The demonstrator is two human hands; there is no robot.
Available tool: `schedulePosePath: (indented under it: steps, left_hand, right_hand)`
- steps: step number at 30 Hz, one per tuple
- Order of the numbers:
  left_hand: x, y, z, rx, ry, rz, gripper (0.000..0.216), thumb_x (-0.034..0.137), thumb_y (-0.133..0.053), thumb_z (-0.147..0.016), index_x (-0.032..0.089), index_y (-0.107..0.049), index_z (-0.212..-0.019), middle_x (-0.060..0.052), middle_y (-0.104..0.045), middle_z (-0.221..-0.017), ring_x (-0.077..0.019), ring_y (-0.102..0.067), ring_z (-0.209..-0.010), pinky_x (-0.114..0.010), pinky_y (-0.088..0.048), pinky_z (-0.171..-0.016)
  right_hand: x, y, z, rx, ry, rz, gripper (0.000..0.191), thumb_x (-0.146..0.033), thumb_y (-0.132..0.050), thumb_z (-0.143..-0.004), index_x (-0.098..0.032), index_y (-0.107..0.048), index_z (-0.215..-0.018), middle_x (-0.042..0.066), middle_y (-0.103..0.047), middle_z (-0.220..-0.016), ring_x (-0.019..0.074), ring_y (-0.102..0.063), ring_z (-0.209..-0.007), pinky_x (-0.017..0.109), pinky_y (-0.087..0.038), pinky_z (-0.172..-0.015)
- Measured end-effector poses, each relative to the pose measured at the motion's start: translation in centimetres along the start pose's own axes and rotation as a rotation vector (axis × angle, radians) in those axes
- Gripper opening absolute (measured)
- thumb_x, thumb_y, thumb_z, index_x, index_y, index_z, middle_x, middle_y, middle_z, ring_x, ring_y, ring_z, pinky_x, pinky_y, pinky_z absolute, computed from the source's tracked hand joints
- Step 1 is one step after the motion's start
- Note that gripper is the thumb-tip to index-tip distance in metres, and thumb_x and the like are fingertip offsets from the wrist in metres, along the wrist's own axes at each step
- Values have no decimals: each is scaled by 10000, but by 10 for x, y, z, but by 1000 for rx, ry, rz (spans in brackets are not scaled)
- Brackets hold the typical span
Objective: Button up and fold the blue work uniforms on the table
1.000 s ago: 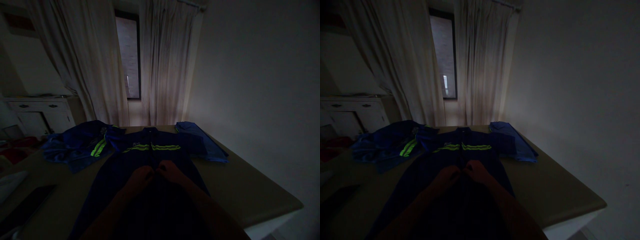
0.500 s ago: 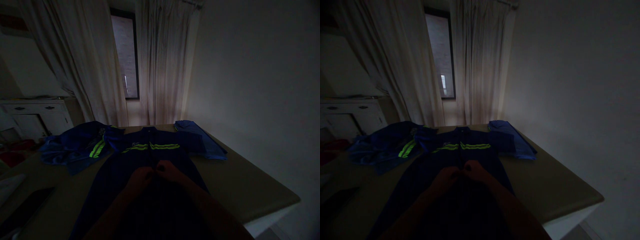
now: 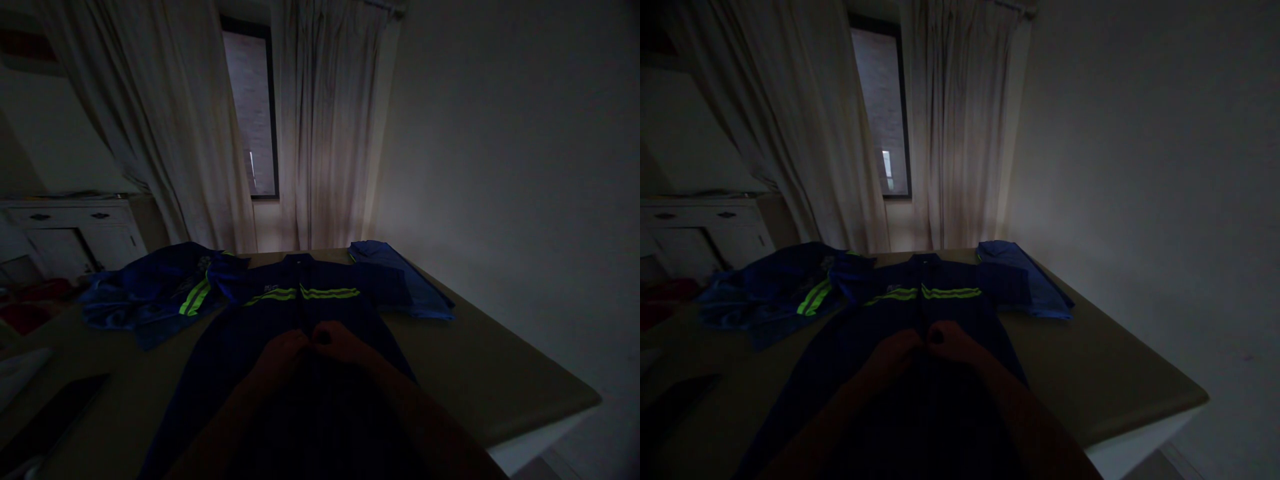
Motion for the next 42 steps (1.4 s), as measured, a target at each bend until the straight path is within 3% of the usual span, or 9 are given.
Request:
schedulePosePath:
  steps: [8, 16, 24, 31, 37, 42]
  left_hand:
    - [-4, -1, -2, -2, 73, -4, 288, 38, -535, -881, 250, -685, -1004, -24, -696, -1090, -193, -632, -1060, -318, -464, -938]
    - [0, 0, -2, -75, -13, -85, 239, 88, -508, -930, 255, -658, -1012, -31, -688, -1087, -204, -630, -1040, -322, -455, -931]
    - [8, 3, -3, -14, -5, -173, 226, 65, -506, -915, 223, -653, -982, -55, -686, -1057, -227, -614, -989, -343, -462, -875]
    - [2, 4, -7, -42, 75, 7, 320, 20, -516, -831, 251, -705, -946, -20, -712, -1110, -199, -642, -1100, -318, -467, -962]
    - [1, 13, 1, -26, 92, 169, 271, 128, -560, -846, 248, -734, -1016, -20, -735, -1062, -188, -686, -964, -296, -484, -893]
    - [-3, 7, 0, 34, 223, 170, 223, 360, -565, -956, 217, -733, -990, -53, -751, -1022, -218, -682, -949, -315, -477, -851]
  right_hand:
    - [-1, -1, 1, -8, 26, -19, 159, -171, -675, -802, -186, -729, -950, 19, -740, -938, 177, -671, -860, 246, -472, -764]
    - [-1, -3, 2, -17, 17, -31, 135, -209, -675, -820, -184, -720, -945, 27, -738, -952, 188, -670, -858, 255, -480, -765]
    - [-5, -1, 2, 1, 8, -10, 142, -183, -673, -817, -183, -717, -953, 38, -739, -964, 187, -670, -871, 257, -477, -771]
    - [-1, -2, 1, 6, 18, 16, 143, -192, -688, -817, -179, -724, -955, 44, -737, -969, 192, -673, -881, 266, -477, -791]
    - [-2, -1, 2, 0, 34, 20, 126, -205, -684, -830, -189, -722, -949, 34, -736, -963, 187, -672, -886, 258, -477, -792]
    - [-2, -1, 2, -3, 56, 26, 123, -217, -693, -821, -187, -721, -937, 30, -732, -943, 184, -669, -859, 256, -474, -780]
Point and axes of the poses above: each hand's wrist, its own z-axis away from the middle knuckle, its own y-axis out of the back of the hand, x = y × z, the point moved 2 cm from there along -z, towards the middle knuckle
